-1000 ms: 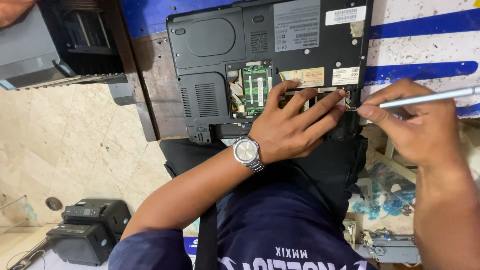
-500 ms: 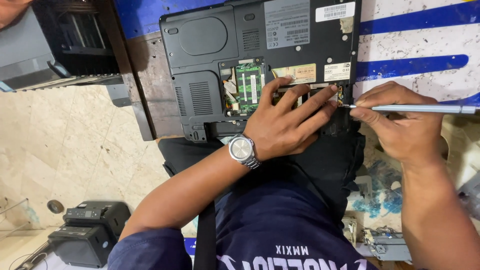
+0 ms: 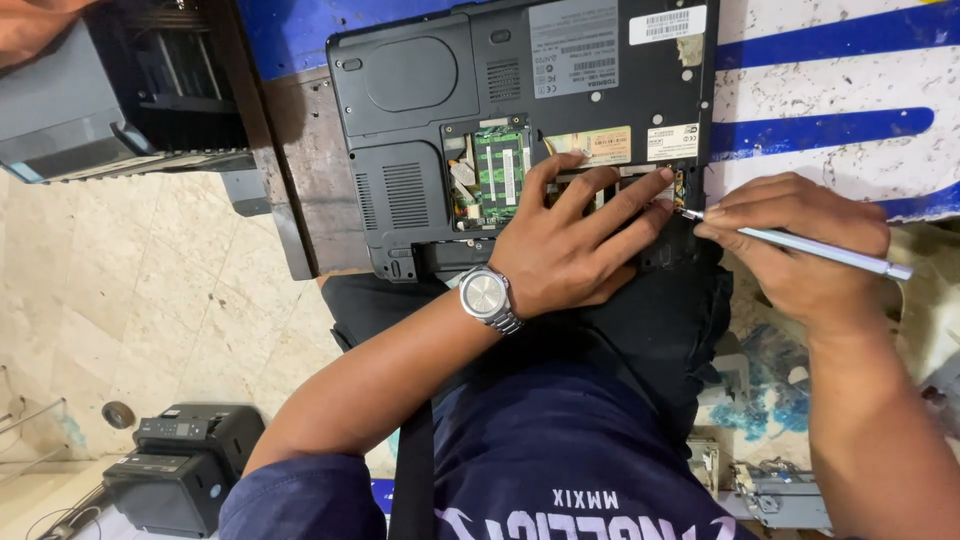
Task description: The person opens a laptop and uses a screwdriver to remove screws from the screen bezel and the bottom case. They then flip the laptop over to access the internal components, remove the battery, and proceed to unscrew and detach the hard drive from the motherboard.
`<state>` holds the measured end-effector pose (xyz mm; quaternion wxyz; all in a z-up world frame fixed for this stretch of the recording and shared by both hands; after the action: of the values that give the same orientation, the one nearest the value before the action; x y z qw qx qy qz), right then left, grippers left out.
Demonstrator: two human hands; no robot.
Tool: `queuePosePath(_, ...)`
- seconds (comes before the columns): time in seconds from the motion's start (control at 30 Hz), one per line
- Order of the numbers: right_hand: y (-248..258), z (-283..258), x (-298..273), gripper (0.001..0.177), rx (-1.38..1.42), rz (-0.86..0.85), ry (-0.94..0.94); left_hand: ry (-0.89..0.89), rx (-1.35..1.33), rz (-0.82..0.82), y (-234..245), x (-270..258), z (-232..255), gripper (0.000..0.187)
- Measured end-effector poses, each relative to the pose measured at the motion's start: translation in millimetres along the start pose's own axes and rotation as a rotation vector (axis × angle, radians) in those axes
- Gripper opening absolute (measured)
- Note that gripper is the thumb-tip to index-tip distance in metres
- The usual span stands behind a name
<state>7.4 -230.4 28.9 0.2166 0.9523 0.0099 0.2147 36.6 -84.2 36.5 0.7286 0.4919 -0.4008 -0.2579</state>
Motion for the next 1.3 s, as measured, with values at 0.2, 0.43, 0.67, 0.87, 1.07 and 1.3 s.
queuePosePath(0.2,2.4,19.8,-11.5,0.02,-0.047,0.027,-0.108,0.005,0.003,0.001,1.6,1.7,0.2,0.042)
queuePosePath(0.43,3.6,40.2,-23.6,0.015,0.021,0.023,-0.241,0.006,0.006,0.007,0.9,0.3,-0.2,0.039)
queuePosePath(0.67,0.4,29.8,-7.9,0.013,-0.052,-0.067,-0.26,0.006,-0.008,0.011,-0.5,-0.3,-0.5,0.038)
queuePosePath(0.87,-6.1,16.4,16.9,0.011,-0.081,-0.238,-0.235,0.015,-0.007,-0.018,-4.6,-2.0,-1.9,0.05)
queuePosePath(1.07,-12.7,15.5,16.5,0.013,-0.248,-0.364,-0.23,0.01,-0.023,-0.028,-4.8,-2.6,-2.7,0.055)
queuePosePath(1.3,-13.8,-11.4,-0.6,0.01,-0.186,0.01,0.055,0.021,-0.065,0.047,1.7,-2.0,-4.2,0.04)
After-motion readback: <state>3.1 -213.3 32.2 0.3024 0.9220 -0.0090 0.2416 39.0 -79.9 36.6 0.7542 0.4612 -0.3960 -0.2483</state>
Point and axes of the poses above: each hand's wrist, its own x-axis towards the middle knuckle, its own y-axis out of the back of the hand, z = x × y, the point moved 10 cm from there along x, towards the middle knuckle, and after that the axes turned 11 degrees about y, right-handed, at the moved point
